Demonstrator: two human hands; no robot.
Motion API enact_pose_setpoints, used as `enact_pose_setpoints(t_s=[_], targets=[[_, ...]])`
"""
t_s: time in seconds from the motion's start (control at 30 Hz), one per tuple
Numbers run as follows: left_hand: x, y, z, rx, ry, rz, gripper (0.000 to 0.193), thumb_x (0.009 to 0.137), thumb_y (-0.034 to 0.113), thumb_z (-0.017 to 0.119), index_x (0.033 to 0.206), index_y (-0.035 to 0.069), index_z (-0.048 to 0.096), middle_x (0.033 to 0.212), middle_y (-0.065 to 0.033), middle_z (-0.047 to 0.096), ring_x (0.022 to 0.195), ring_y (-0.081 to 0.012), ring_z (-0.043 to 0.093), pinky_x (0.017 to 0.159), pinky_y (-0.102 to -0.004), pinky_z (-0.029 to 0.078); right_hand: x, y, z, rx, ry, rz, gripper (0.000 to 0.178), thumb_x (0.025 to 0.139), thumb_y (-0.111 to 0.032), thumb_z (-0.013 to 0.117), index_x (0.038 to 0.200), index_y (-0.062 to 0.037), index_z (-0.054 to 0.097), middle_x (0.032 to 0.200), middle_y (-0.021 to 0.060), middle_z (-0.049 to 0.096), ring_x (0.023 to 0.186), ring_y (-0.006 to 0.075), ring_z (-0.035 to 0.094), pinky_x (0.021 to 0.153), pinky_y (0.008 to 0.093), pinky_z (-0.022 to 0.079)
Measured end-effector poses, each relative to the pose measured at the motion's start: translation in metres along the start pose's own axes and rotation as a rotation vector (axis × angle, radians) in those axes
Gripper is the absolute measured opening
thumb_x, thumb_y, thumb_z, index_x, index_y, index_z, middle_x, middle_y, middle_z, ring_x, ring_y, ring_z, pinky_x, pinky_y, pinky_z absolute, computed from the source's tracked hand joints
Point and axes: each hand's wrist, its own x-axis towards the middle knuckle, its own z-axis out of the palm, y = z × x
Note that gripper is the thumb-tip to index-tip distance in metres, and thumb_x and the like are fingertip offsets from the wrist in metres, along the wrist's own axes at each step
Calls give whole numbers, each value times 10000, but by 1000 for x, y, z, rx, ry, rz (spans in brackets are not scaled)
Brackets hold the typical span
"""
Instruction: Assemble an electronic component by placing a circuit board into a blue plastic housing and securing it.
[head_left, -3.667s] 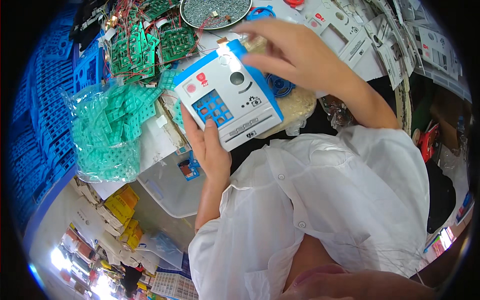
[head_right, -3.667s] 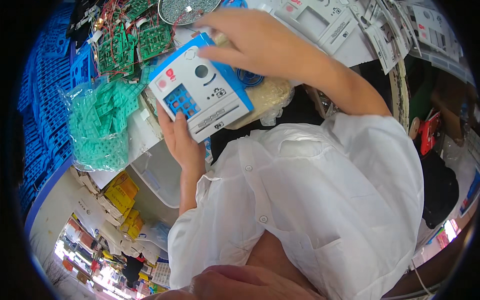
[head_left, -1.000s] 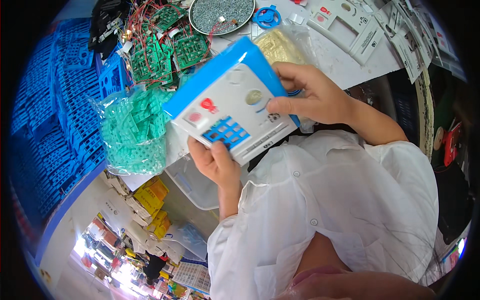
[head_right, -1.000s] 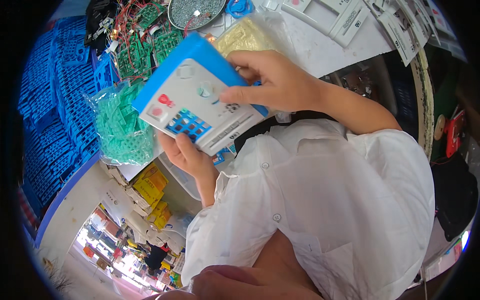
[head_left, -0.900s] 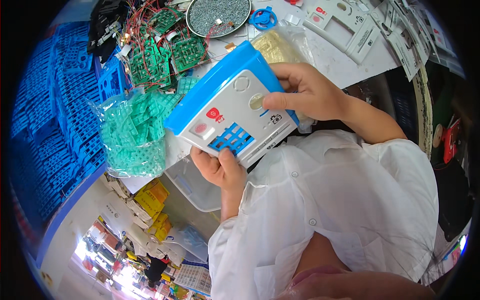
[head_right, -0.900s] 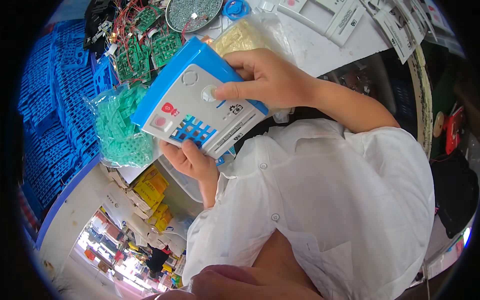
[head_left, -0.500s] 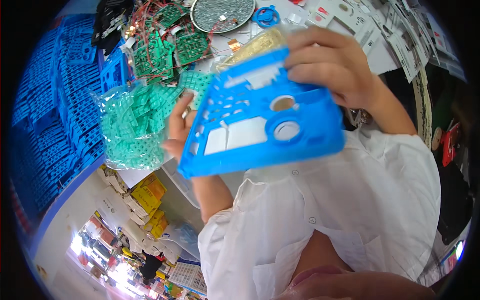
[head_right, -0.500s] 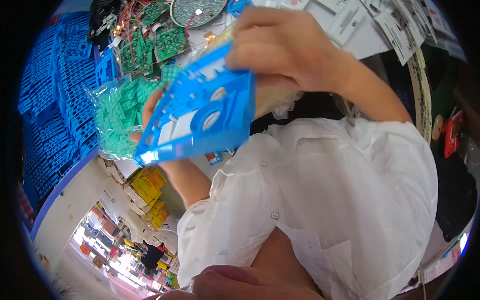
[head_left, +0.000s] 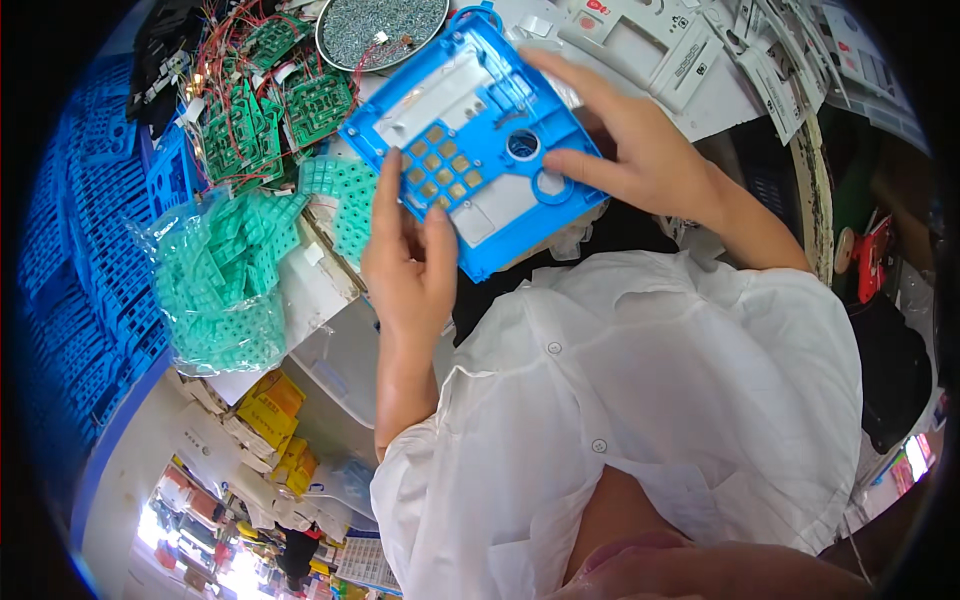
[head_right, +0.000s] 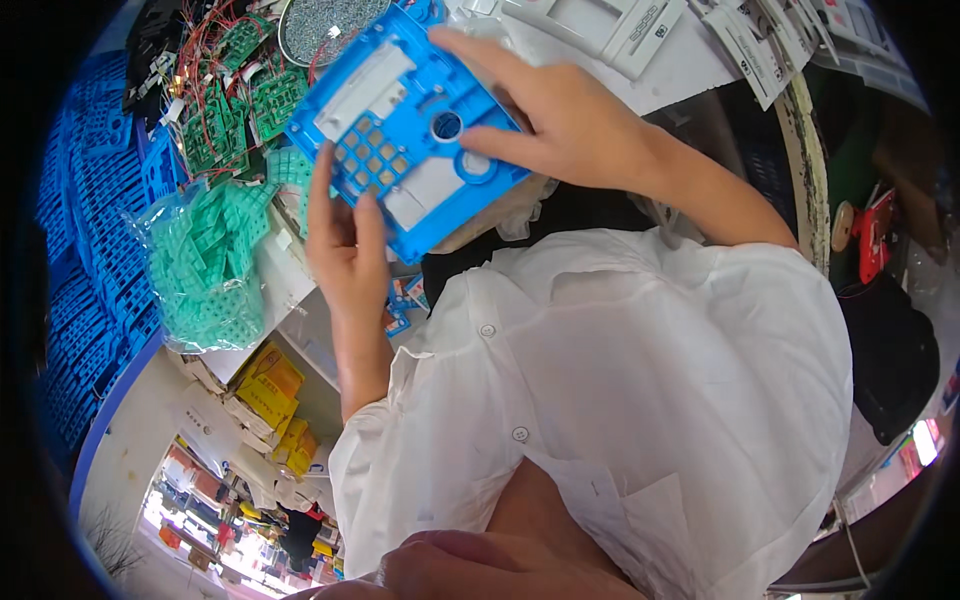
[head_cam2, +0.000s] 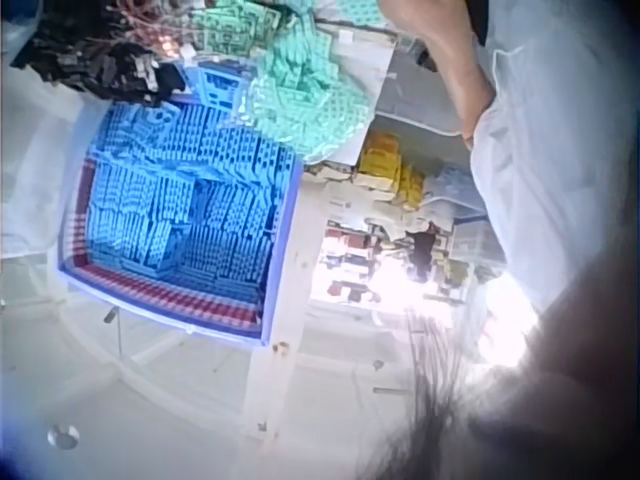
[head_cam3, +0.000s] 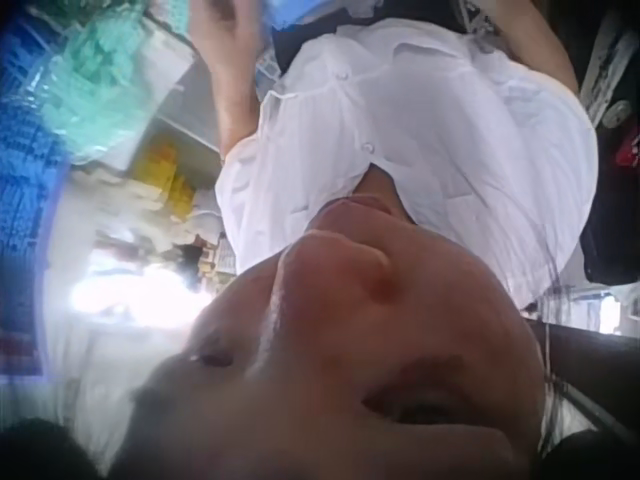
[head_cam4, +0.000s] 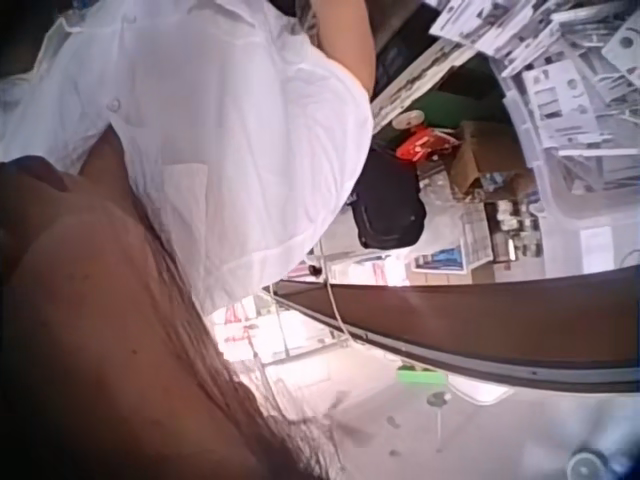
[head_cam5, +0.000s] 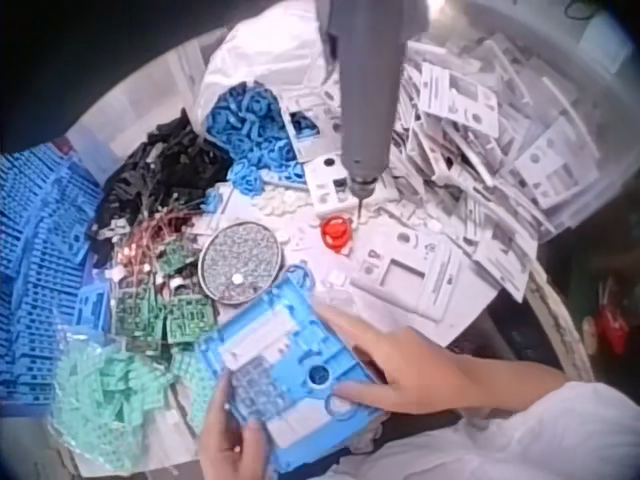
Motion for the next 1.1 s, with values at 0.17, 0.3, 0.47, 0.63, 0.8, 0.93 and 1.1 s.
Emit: enact_pose_setpoints(t_s=[0.17, 0.3, 0.47, 0.63, 0.8, 0.93, 1.1], targets=[[-6, -1, 6, 190, -95, -76, 592, 950, 78, 642, 1511, -2, 472, 654, -78, 588, 546, -131, 546, 529, -277, 438, -10, 17, 5, -499, -58, -43, 719, 919, -297, 743, 1554, -156, 437, 927, 162, 734, 641, 295, 683, 632, 354, 548], [2, -3, 7, 228, -107, -59, 590, 950, 84, 643, 1510, 2, 475, 666, -107, 615, 537, -164, 574, 524, -307, 454, -3, 16, 6, -607, -39, -44, 676, 917, -321, 743, 1517, -140, 488, 847, 143, 739, 640, 325, 698, 626, 379, 555], [0, 1, 4, 246, -102, -36, 574, 950, 105, 651, 1492, -2, 497, 657, -121, 611, 530, -186, 588, 526, -312, 459, -5, 14, 7, -686, -62, -60, 655, 908, -362, 749, 1478, -123, 532, 843, 142, 741, 631, 315, 698, 623, 383, 554], [6, -8, 1, 402, -149, -65, 571, 933, 174, 692, 1472, 53, 546, 740, -111, 634, 615, -202, 602, 587, -324, 470, 12, 7, 6, -803, -93, -154, 655, 866, -383, 767, 1429, -104, 581, 755, 128, 710, 608, 297, 689, 601, 384, 540], [7, -15, 0, 784, 51, 391, 601, 902, 292, 729, 1464, 139, 576, 1283, -145, 634, 1197, -301, 575, 1044, -505, 397, 21, -8, 9, -896, -213, -149, 390, 852, -274, 757, 1124, -25, 633, 727, 136, 699, 684, 327, 716, 607, 423, 552], [9, -17, -4, 845, -126, 305, 607, 884, 349, 726, 1413, 84, 592, 1536, -127, 473, 1453, -359, 363, 1142, -646, 207, 28, -6, 9, -958, -268, -157, 680, 841, -370, 770, 1380, 4, 592, 671, 124, 671, 603, 301, 676, 579, 404, 506], [13, -18, -5, 810, -136, 304, 603, 883, 340, 726, 1412, 88, 583, 1538, -117, 481, 1458, -354, 372, 1143, -655, 206, 21, 0, 8, -894, -171, -126, 677, 820, -375, 795, 1392, -66, 607, 674, 118, 674, 612, 308, 679, 577, 406, 504]])
